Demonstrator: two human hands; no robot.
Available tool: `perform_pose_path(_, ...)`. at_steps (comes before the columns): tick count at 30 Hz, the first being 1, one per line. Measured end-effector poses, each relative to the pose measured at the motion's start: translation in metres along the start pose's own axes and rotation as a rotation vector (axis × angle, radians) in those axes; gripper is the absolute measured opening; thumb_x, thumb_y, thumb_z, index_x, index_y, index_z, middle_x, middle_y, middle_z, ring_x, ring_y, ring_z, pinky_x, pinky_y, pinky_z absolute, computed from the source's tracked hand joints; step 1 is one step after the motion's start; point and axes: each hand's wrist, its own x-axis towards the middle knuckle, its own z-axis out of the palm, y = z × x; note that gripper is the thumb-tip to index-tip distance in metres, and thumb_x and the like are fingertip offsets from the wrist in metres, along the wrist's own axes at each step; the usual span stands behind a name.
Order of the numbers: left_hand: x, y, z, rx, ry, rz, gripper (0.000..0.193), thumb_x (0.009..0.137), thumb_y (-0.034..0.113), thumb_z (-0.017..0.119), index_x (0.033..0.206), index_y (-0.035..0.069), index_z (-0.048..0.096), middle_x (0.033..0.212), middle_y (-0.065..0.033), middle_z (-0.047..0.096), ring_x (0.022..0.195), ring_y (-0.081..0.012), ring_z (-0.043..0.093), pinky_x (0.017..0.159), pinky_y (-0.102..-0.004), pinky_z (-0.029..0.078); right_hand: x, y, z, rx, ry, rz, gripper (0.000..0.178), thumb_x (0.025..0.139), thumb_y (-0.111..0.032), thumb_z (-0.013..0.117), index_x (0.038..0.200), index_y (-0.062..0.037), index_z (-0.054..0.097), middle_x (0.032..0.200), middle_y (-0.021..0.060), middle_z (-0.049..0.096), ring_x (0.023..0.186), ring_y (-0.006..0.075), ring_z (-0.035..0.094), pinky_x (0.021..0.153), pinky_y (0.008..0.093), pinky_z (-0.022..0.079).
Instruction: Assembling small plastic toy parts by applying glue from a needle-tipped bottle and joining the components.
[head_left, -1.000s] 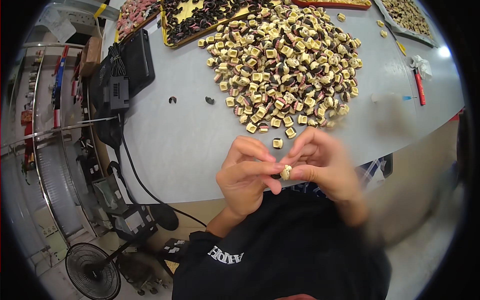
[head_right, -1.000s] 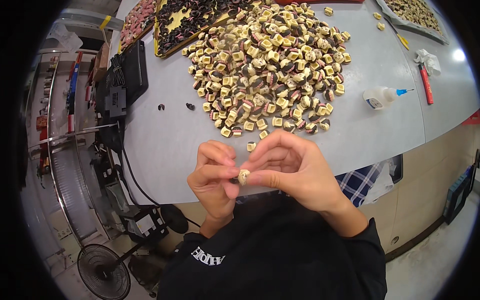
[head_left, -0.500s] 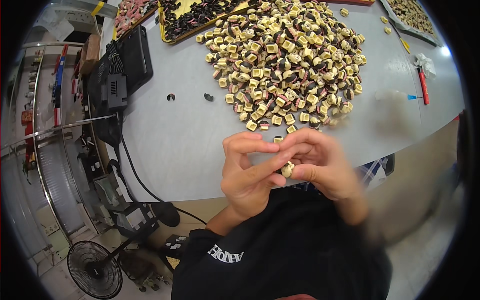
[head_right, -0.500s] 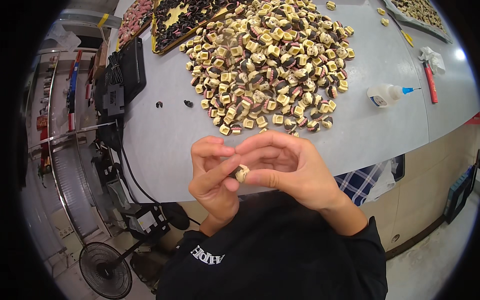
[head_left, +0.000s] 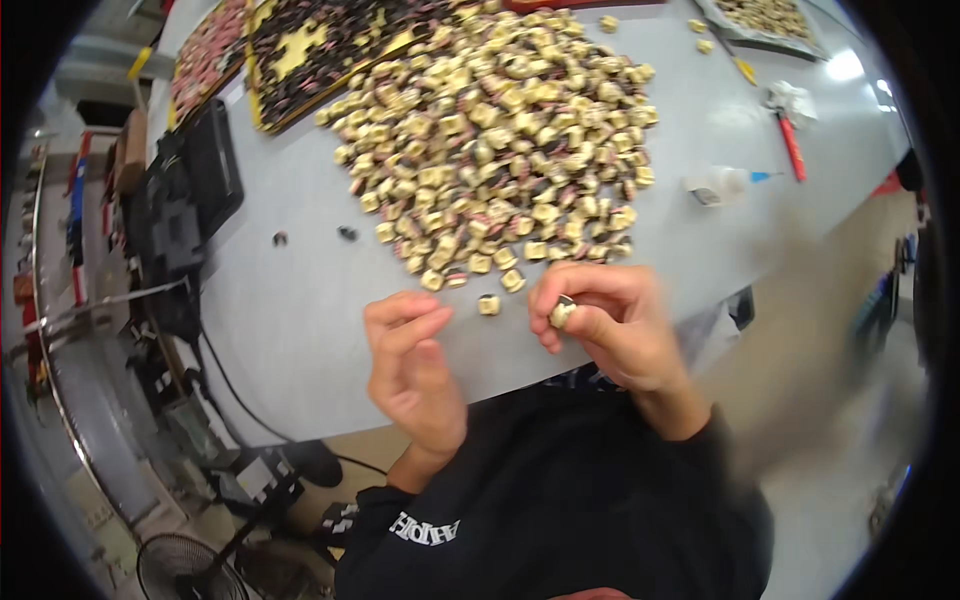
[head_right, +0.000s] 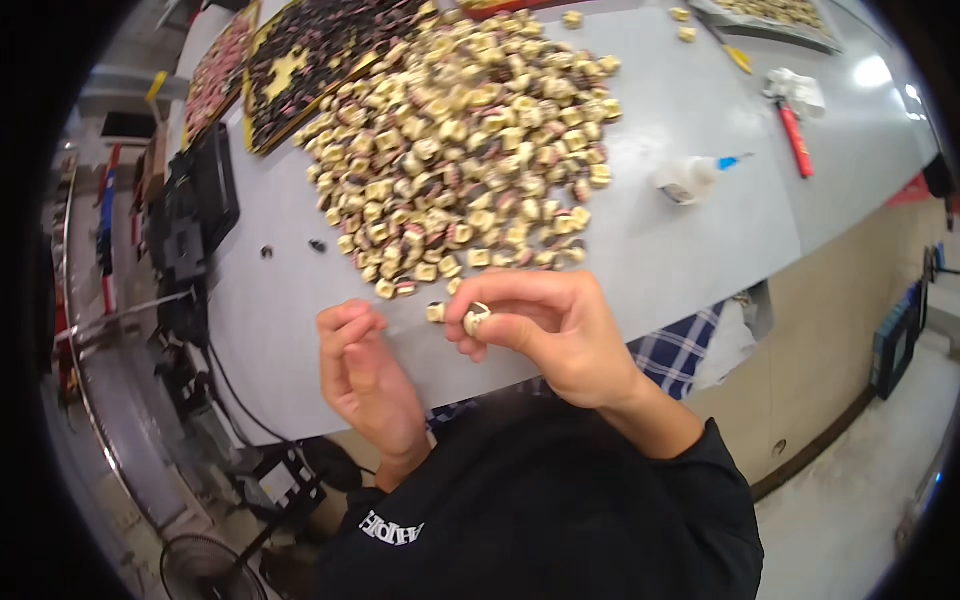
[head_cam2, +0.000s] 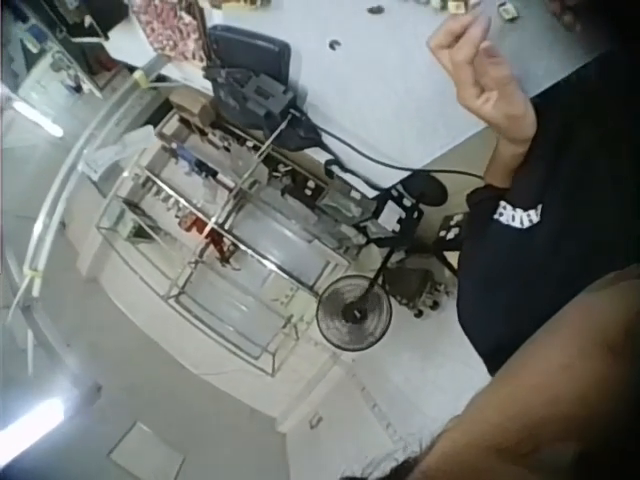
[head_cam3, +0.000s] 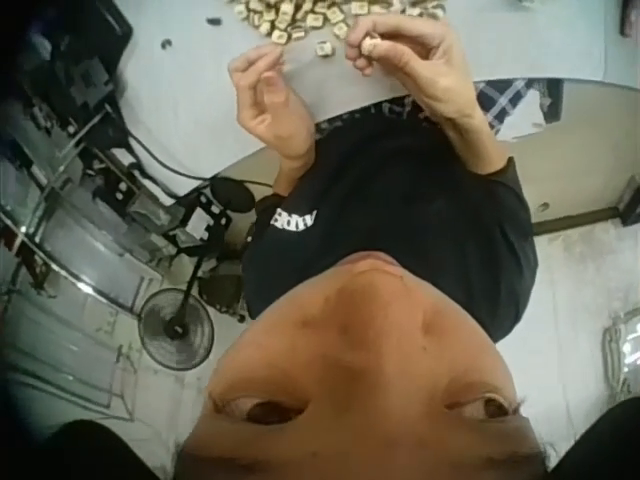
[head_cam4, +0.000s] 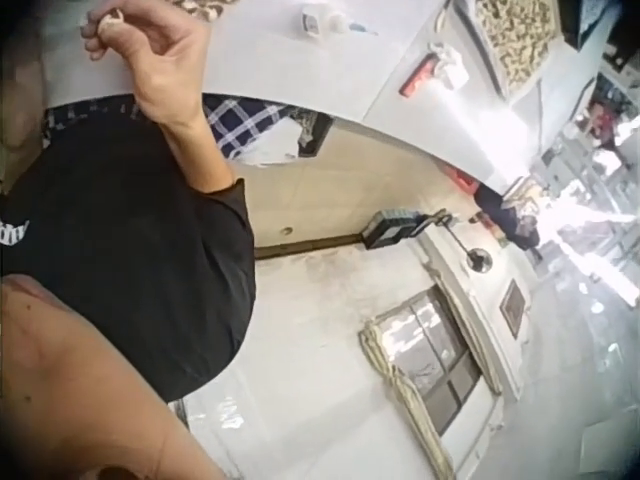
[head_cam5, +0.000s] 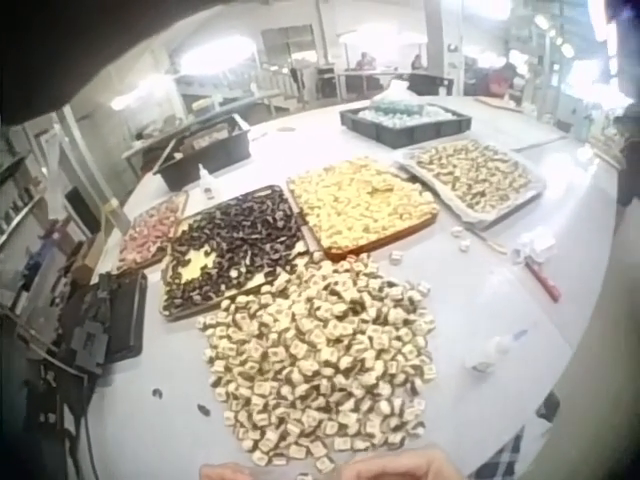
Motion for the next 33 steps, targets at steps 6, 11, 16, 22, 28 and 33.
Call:
perform_pose_path(6,-0.001,0.002,0.002,0.016,0.011,-0.045,0.02,0.087,0.016,0.054,0.091,-0.002,0.062,0.101,-0.0119,0.05,0.096,-0.0215,0.046,0.087,-0.0322,0.036,0.003,-0.013,-0.017,-0.823,0.144,-0.427,0.026,0.079,-0.007,0.065,0.101,0.0061,0.059,0.092,0.0143,0.058,0.083,0.0179,0.055,0.071,0.027,0.046)
perform_pose_path(11,0.002,0.009,-0.002,0.084,0.011,-0.029,0.016,0.085,0.009,0.056,0.094,-0.002,0.063,0.099,-0.0117,0.052,0.094,-0.021,0.048,0.084,-0.0312,0.038,0.015,-0.023,-0.001,-1.305,0.332,-0.576,0.032,0.075,0.004,0.064,0.106,0.0055,0.058,0.103,0.0149,0.058,0.091,0.0181,0.054,0.078,0.0276,0.044)
perform_pose_path(16,0.028,0.016,-0.013,0.497,-0.072,0.013,0.018,0.082,0.0,0.057,0.098,-0.003,0.063,0.098,-0.0101,0.055,0.091,-0.0192,0.053,0.08,-0.0285,0.042,0.003,-0.019,-0.014,-1.388,0.586,-0.913,0.035,0.074,0.006,0.064,0.108,0.0055,0.055,0.106,0.016,0.058,0.09,0.0219,0.053,0.079,0.0302,0.043)
perform_pose_path(22,0.073,0.01,-0.031,1.003,-0.019,0.153,0.022,0.075,-0.002,0.065,0.097,0.001,0.066,0.089,-0.0105,0.059,0.085,-0.0205,0.058,0.076,-0.03,0.046,-0.022,-0.034,-0.053,-1.014,0.991,-1.167,0.028,0.084,0.001,0.055,0.11,0.0063,0.047,0.109,0.0169,0.056,0.093,0.0185,0.051,0.083,0.0303,0.041)
perform_pose_path(28,0.072,0.0,-0.03,0.924,-0.122,0.038,0.02,0.074,-0.004,0.066,0.093,-0.001,0.065,0.09,-0.01,0.059,0.082,-0.0182,0.059,0.07,-0.0285,0.048,-0.024,-0.051,-0.07,-0.92,1.006,-0.974,0.028,0.085,0.0,0.053,0.112,0.0051,0.046,0.114,0.0158,0.054,0.098,0.0173,0.05,0.088,0.0313,0.04)
perform_pose_path(33,0.062,0.004,-0.022,0.61,-0.003,-0.006,0.016,0.074,-0.007,0.066,0.09,-0.003,0.065,0.088,-0.0074,0.059,0.078,-0.0154,0.059,0.066,-0.0259,0.052,-0.015,-0.053,-0.071,-0.922,0.829,-0.804,0.031,0.085,0.0,0.055,0.115,0.0038,0.046,0.113,0.0143,0.056,0.103,0.0182,0.051,0.09,0.0313,0.04)
